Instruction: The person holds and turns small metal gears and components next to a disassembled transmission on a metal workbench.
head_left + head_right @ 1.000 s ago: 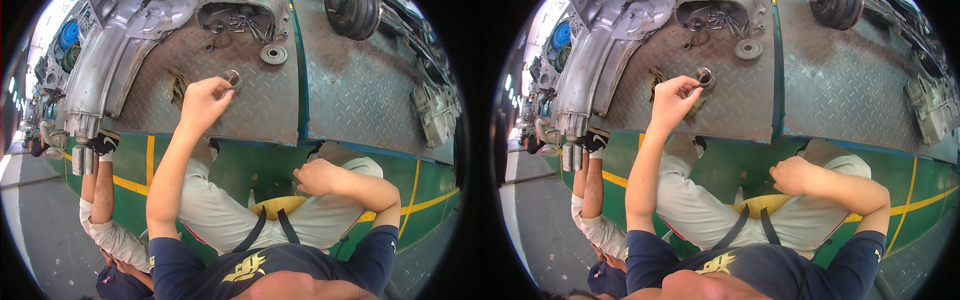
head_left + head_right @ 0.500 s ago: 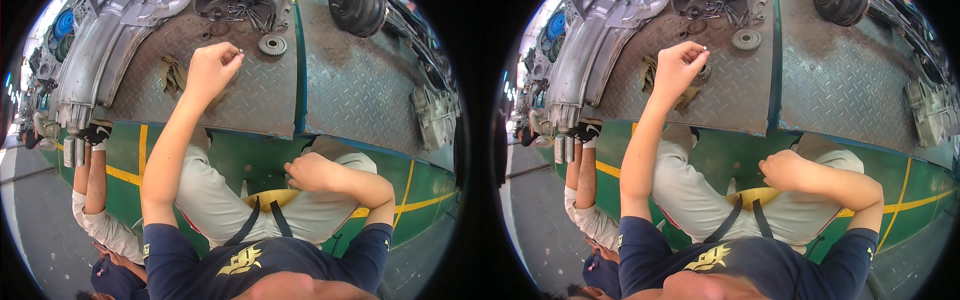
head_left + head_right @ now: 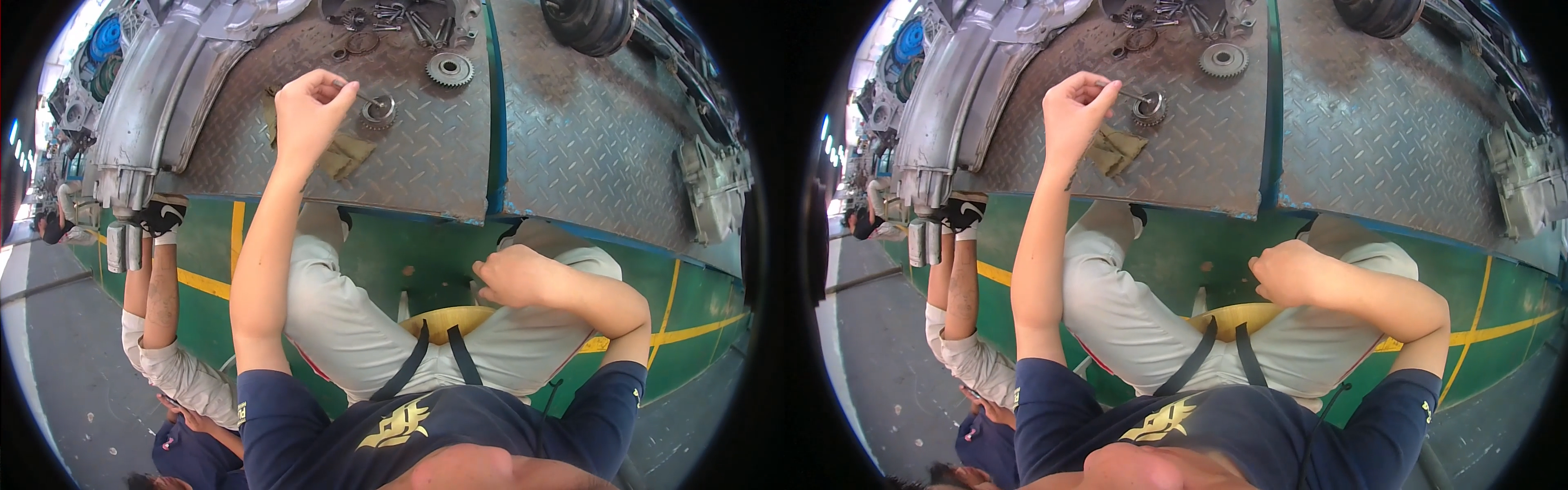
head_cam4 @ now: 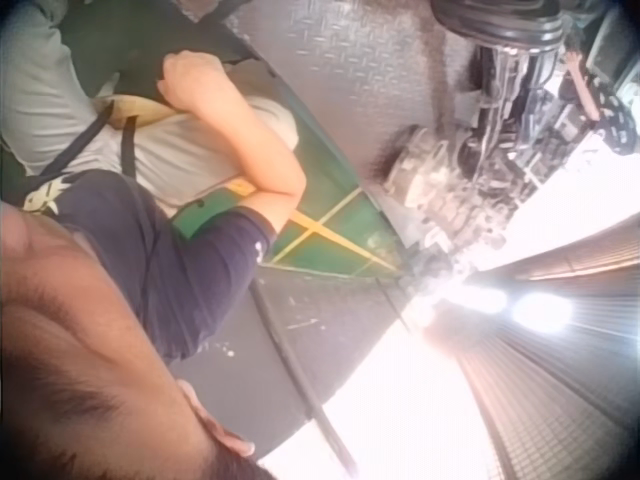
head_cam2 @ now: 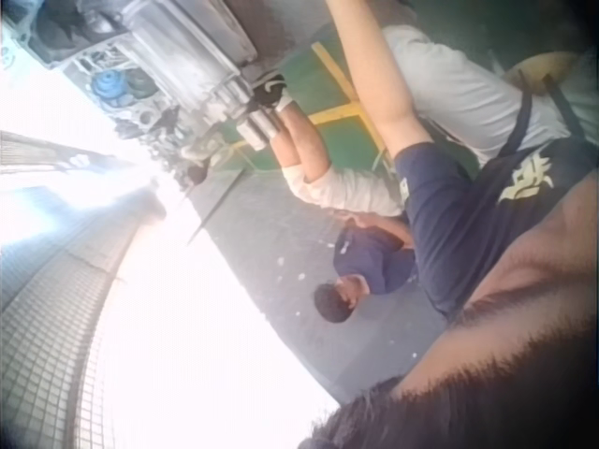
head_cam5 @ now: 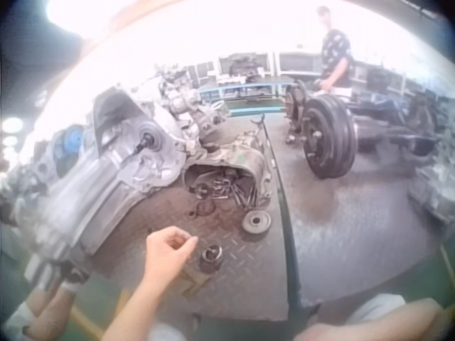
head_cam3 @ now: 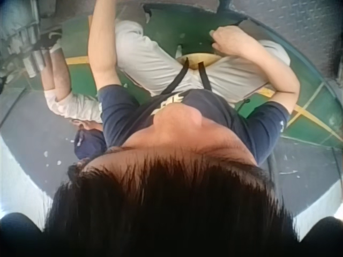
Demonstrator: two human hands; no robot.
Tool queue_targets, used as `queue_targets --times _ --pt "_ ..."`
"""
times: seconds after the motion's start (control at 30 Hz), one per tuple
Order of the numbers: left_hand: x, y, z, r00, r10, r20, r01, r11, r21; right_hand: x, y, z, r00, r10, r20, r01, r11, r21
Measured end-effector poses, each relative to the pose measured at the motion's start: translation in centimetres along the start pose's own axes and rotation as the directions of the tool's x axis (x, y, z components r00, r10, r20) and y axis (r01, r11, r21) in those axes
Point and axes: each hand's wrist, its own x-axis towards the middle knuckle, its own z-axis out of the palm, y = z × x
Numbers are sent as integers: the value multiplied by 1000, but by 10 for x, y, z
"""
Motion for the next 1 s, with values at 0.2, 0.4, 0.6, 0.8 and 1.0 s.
queue_targets --times 0.2,0.4,0.6,0.8,1.0 --pt "-27 2 -5 998 29 52 -31 999 36 1 7 12 1000 -1 4 1 1000 5" --pt "-43 21 6 963 244 118 -259 956 135 -3 4 10 999 25 24 -25 1000 16" --pt "-37 31 35 929 342 140 -364 914 178 -3 2 6 1000 9 5 -9 1000 18" --pt "-9 29 48 917 386 96 -398 881 256 -3 2 6 1000 -12 -14 12 1000 -4" --pt "16 20 33 986 153 -68 -140 976 168 -1 1 1 1000 9 17 -9 1000 -2"
